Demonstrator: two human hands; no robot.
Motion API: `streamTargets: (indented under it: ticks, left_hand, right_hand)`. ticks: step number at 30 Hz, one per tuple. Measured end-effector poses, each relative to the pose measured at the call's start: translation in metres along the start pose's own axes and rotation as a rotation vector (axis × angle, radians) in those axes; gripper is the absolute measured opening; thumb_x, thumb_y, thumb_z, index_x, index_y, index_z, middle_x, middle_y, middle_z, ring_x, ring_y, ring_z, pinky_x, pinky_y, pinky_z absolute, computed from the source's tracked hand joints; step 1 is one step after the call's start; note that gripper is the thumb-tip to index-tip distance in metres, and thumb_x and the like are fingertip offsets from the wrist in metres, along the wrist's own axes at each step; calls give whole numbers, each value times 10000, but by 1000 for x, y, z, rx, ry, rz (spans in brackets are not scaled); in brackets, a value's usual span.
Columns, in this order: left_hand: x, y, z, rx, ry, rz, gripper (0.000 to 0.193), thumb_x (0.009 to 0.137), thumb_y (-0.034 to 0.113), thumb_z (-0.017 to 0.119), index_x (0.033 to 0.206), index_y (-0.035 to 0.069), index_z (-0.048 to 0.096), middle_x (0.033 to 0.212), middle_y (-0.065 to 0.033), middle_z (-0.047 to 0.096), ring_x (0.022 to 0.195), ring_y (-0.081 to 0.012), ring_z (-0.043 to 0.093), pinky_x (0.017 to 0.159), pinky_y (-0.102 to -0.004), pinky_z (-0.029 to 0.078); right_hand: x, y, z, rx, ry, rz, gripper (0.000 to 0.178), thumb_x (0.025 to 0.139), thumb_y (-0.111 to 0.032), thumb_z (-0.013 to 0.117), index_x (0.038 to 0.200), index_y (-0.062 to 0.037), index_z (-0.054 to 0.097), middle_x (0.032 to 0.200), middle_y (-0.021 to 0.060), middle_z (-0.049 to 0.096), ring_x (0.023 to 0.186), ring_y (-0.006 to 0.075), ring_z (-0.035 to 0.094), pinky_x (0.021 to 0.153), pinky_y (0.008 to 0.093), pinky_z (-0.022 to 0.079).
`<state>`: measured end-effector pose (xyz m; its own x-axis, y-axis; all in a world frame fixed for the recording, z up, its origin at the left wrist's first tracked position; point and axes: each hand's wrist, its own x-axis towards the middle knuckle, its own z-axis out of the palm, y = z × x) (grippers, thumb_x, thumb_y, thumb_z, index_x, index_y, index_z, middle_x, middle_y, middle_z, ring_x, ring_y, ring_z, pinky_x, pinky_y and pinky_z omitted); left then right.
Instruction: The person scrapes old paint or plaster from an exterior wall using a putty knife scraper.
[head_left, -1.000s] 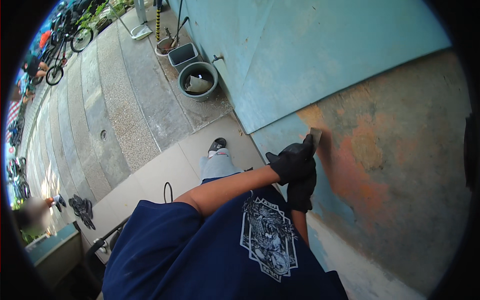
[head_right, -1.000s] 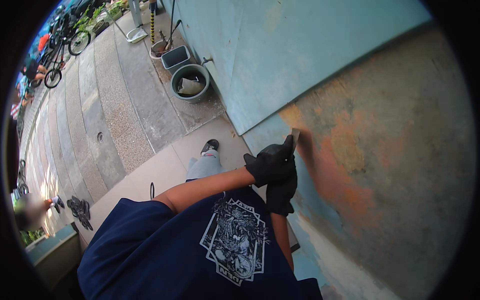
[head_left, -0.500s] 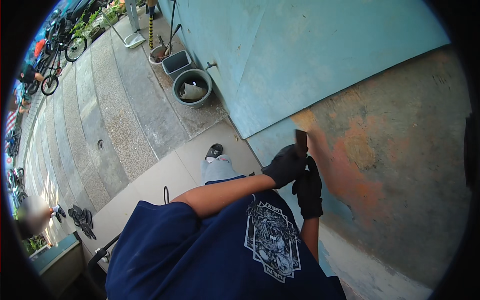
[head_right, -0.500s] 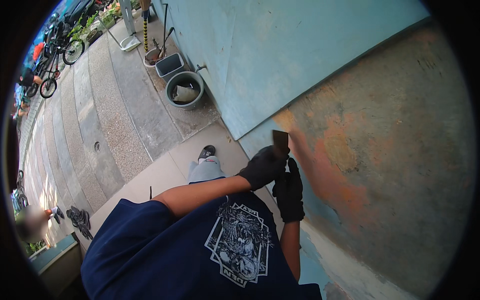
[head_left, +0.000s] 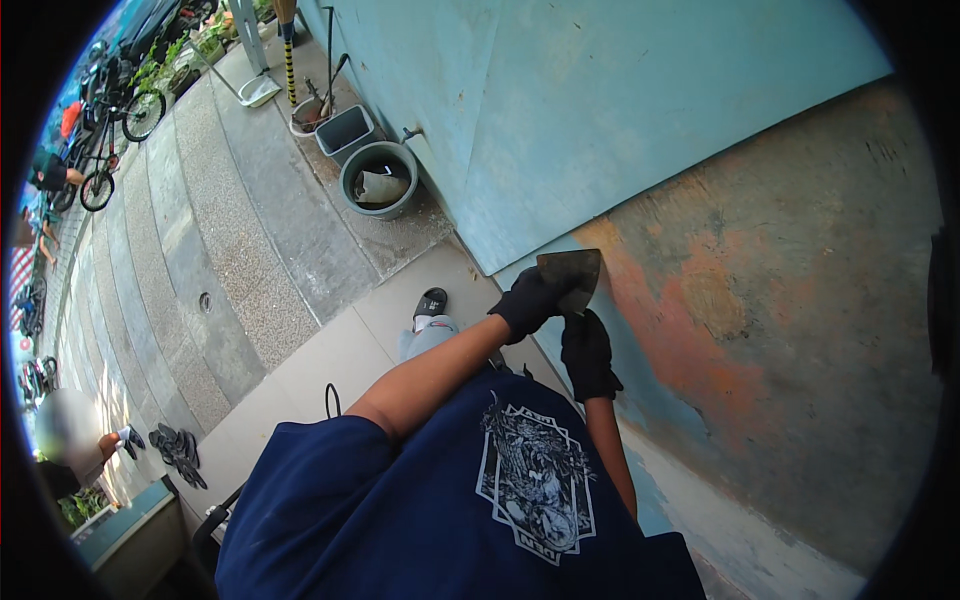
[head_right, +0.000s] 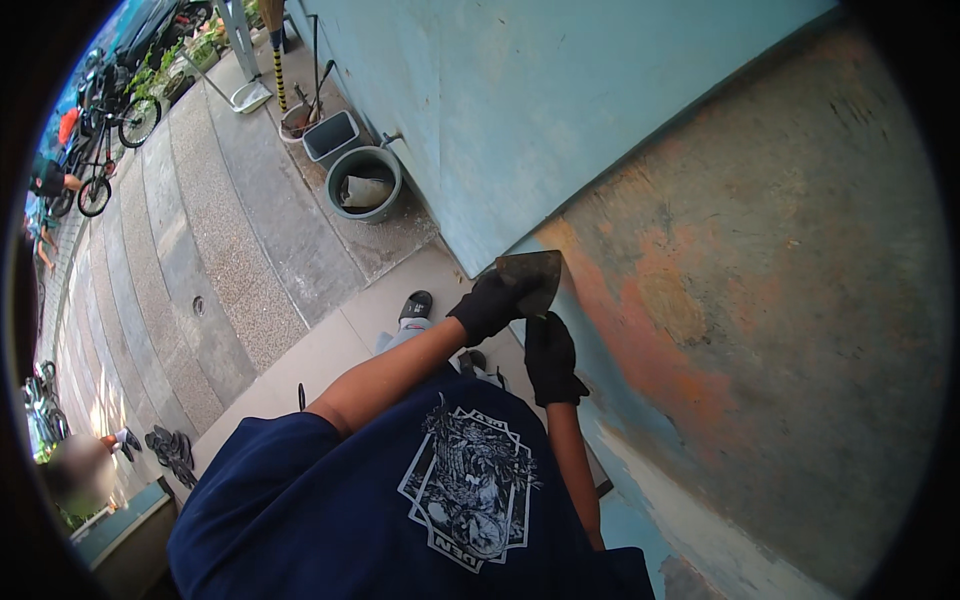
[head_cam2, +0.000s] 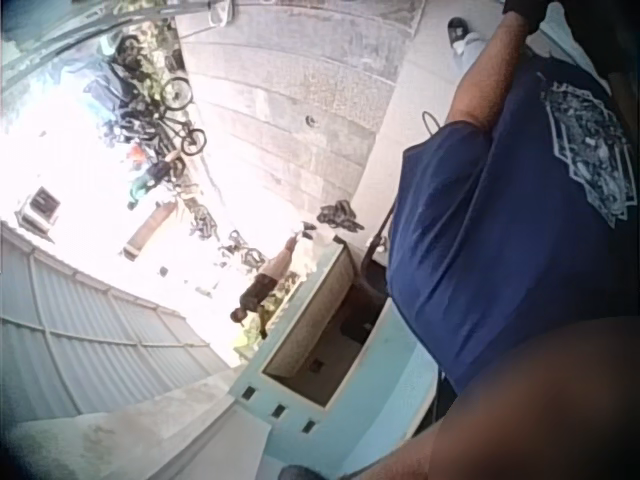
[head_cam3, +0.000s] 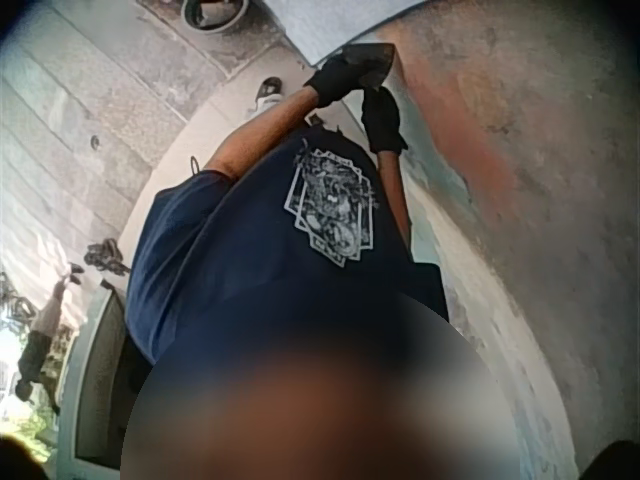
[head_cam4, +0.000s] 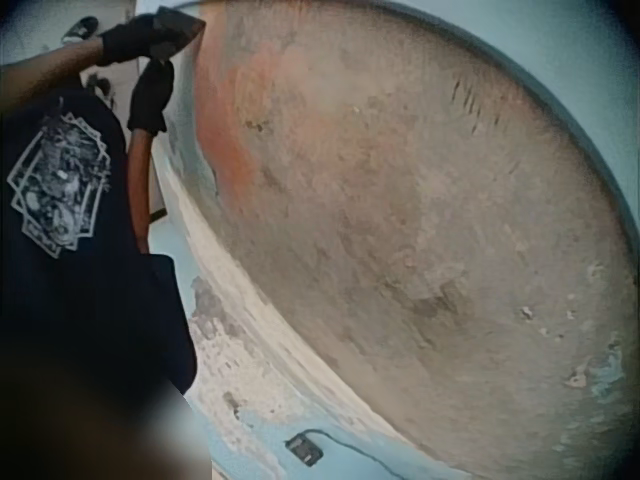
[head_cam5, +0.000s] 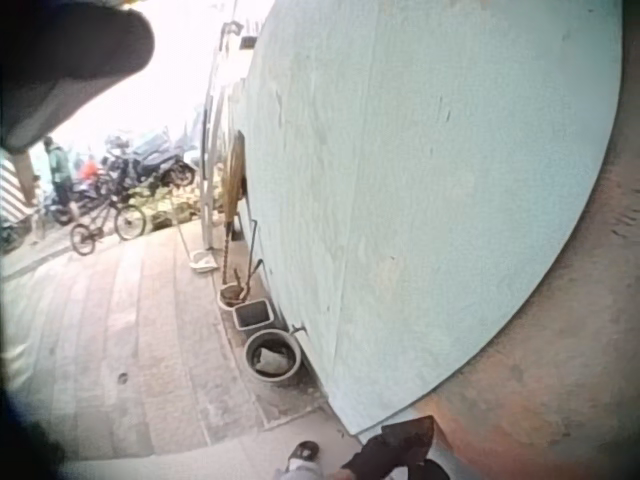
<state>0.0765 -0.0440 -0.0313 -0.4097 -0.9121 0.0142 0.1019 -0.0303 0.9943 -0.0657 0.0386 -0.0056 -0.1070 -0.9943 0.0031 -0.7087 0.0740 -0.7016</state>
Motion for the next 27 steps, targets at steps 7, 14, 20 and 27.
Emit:
streamTargets:
  ticks: [7,14,20,27]
  left_hand:
    - [6,27,-13,-259,24,-483,417,936,311,648,1210,1,599,1058,-119,672,902,-180,681,769,-323,580]
    - [15,27,-28,-329,-198,-619,431,883,203,714,1269,61,586,1108,-105,670,966,-215,682,831,-333,572]
    - [31,10,-49,563,-399,406,548,821,137,739,1337,145,554,1284,-83,611,1166,-210,598,822,-357,585]
    - [55,-8,-59,353,-555,285,702,717,15,768,1361,122,509,1312,-148,585,1173,-358,582,1005,-386,486]
  right_hand:
    - [-5,-14,1,-113,-40,10,270,987,-255,533,1021,-2,620,922,205,651,885,369,630,728,430,481]
    - [37,-36,-9,514,83,355,385,1014,-376,492,1070,-24,635,979,94,651,928,149,633,703,313,505]
    - [54,-39,13,300,170,353,427,1024,-376,450,1078,4,638,1024,157,666,947,242,640,845,373,488]
    - [69,-24,49,237,473,325,433,1013,-378,457,1087,12,630,1068,186,664,1018,315,632,890,402,473]
